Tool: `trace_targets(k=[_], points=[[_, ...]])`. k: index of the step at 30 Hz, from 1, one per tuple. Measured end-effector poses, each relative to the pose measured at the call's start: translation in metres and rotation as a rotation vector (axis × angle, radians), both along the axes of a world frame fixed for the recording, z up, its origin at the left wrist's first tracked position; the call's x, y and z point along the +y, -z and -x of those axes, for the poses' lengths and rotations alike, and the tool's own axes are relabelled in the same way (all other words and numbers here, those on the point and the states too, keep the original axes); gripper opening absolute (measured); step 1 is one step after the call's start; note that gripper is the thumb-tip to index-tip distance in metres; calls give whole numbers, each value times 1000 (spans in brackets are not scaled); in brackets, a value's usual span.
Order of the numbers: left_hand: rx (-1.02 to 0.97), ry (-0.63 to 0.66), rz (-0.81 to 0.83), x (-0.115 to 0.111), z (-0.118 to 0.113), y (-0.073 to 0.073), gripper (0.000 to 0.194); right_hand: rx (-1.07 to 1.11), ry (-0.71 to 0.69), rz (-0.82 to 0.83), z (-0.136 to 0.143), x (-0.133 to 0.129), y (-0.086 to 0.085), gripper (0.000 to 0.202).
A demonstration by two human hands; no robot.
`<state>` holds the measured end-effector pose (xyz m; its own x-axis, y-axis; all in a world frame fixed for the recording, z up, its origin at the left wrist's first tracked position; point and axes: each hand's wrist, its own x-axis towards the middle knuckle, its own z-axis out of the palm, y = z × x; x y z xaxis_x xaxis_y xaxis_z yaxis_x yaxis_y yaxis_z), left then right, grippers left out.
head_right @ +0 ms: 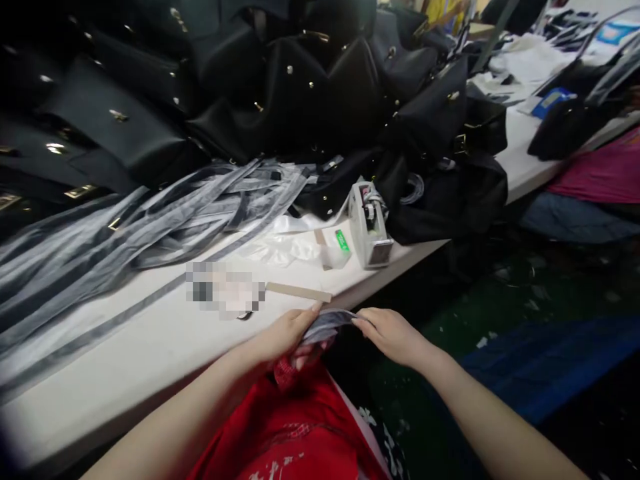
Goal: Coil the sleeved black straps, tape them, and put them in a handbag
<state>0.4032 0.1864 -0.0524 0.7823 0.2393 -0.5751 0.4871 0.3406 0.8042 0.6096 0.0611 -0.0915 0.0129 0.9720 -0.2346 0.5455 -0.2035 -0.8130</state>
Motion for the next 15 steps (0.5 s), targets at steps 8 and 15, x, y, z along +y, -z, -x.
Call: trace_targets(k=[8, 15], points=[[-289, -467, 715, 23, -68, 19, 60, 924, 508, 57, 41, 16, 38, 72], [-459, -502, 746, 12, -67, 19, 36, 1096, 687, -146, 88, 31, 18, 47]])
